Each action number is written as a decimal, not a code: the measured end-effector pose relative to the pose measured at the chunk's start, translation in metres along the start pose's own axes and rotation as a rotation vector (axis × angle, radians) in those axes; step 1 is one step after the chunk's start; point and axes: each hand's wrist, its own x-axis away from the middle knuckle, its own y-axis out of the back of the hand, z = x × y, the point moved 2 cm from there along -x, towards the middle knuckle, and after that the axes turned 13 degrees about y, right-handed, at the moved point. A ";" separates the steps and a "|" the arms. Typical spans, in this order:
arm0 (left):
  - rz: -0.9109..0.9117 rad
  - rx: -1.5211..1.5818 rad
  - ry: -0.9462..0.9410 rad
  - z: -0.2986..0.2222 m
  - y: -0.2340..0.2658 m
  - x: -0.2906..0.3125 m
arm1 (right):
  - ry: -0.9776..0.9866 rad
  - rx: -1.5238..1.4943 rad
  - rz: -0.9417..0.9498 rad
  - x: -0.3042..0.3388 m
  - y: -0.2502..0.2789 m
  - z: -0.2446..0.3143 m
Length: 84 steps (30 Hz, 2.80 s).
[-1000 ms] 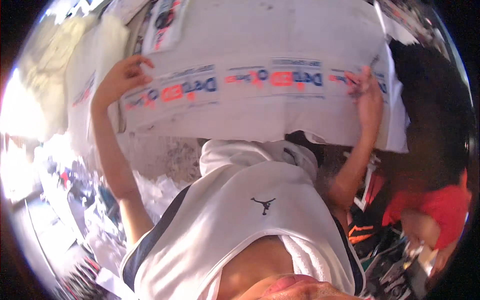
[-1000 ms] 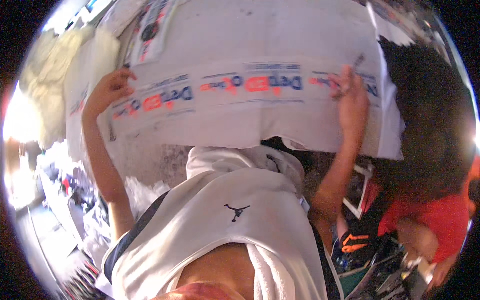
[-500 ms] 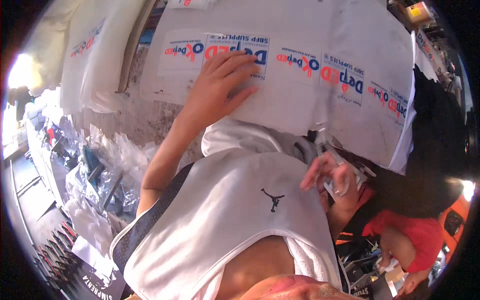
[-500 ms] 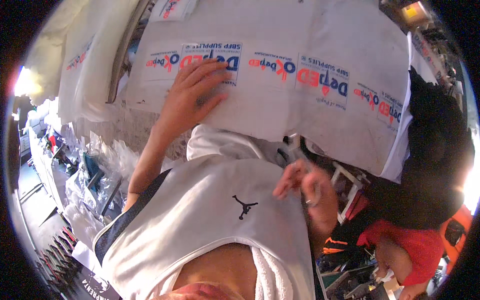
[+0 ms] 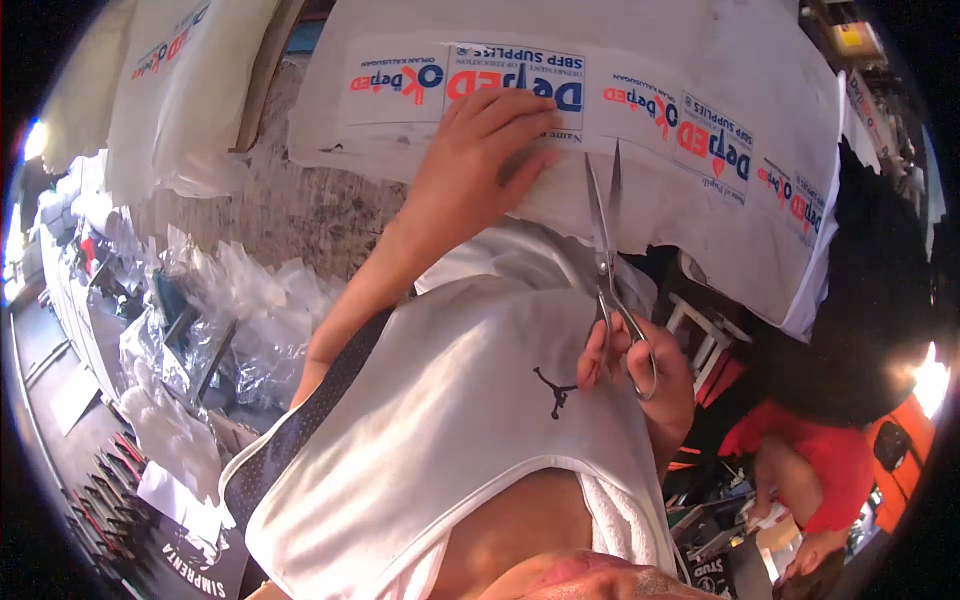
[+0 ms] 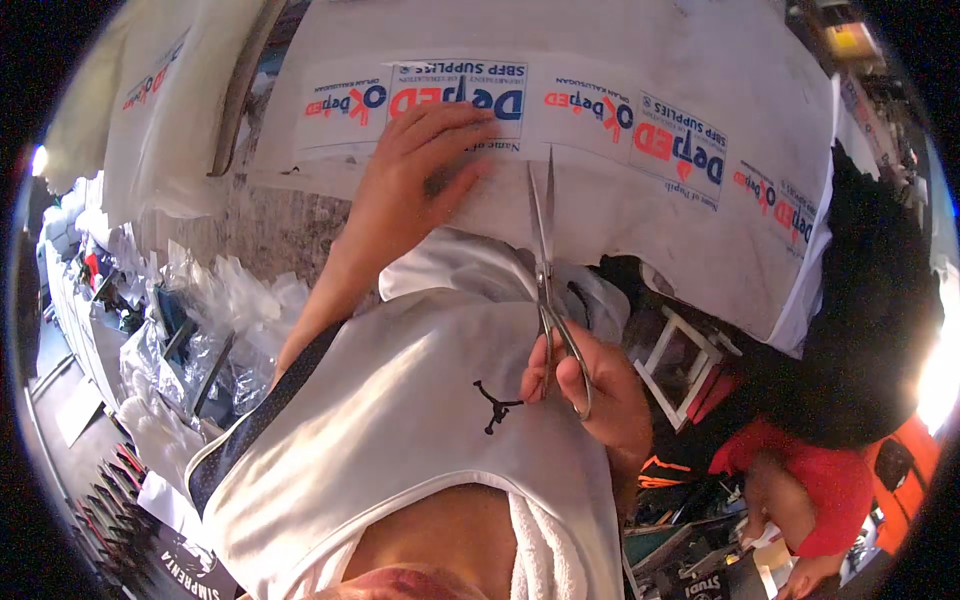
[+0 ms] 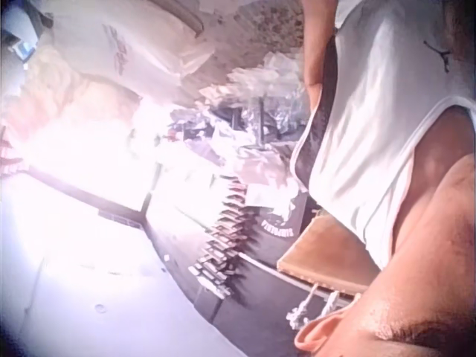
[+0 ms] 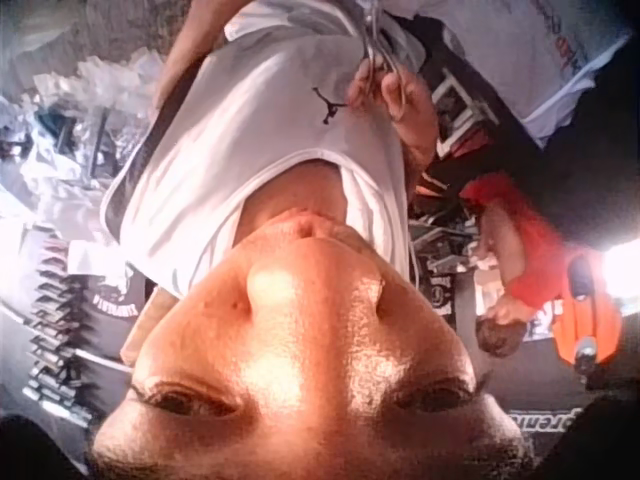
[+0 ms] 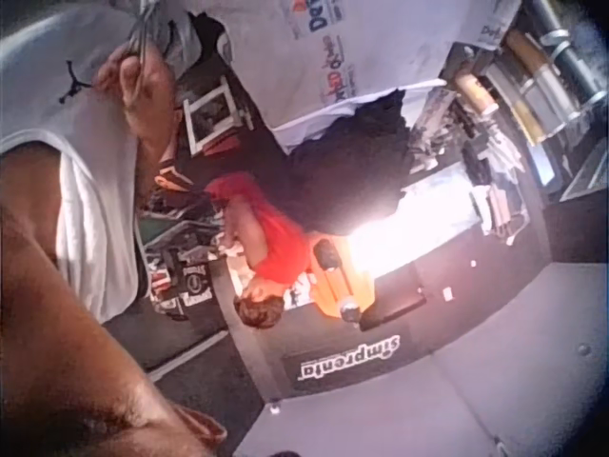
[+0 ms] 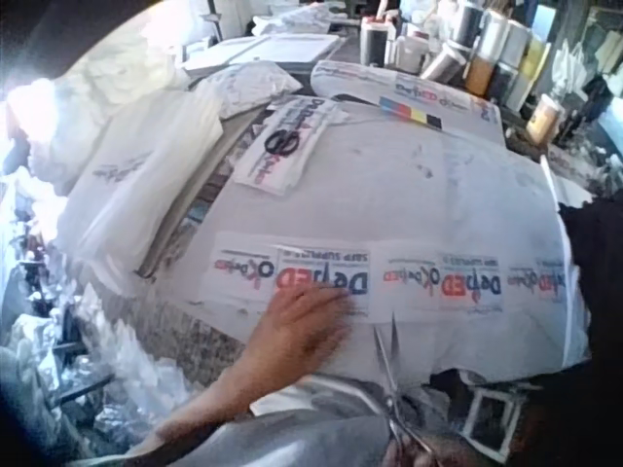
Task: The person cuts a strip of printed stickers with scissors and places them in a stack.
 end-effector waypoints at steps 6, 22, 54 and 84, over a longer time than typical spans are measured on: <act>-0.112 0.068 0.067 0.021 0.025 -0.019 | 0.013 0.079 -0.061 -0.009 -0.007 0.001; -0.197 -0.029 0.235 0.054 0.038 -0.028 | 0.035 0.104 -0.037 -0.012 0.008 -0.012; -0.271 -0.238 0.402 0.104 0.108 -0.012 | 0.116 0.043 0.070 -0.012 0.023 -0.028; -0.349 -0.465 0.397 0.073 0.139 0.063 | 0.103 0.099 0.060 -0.010 0.040 -0.049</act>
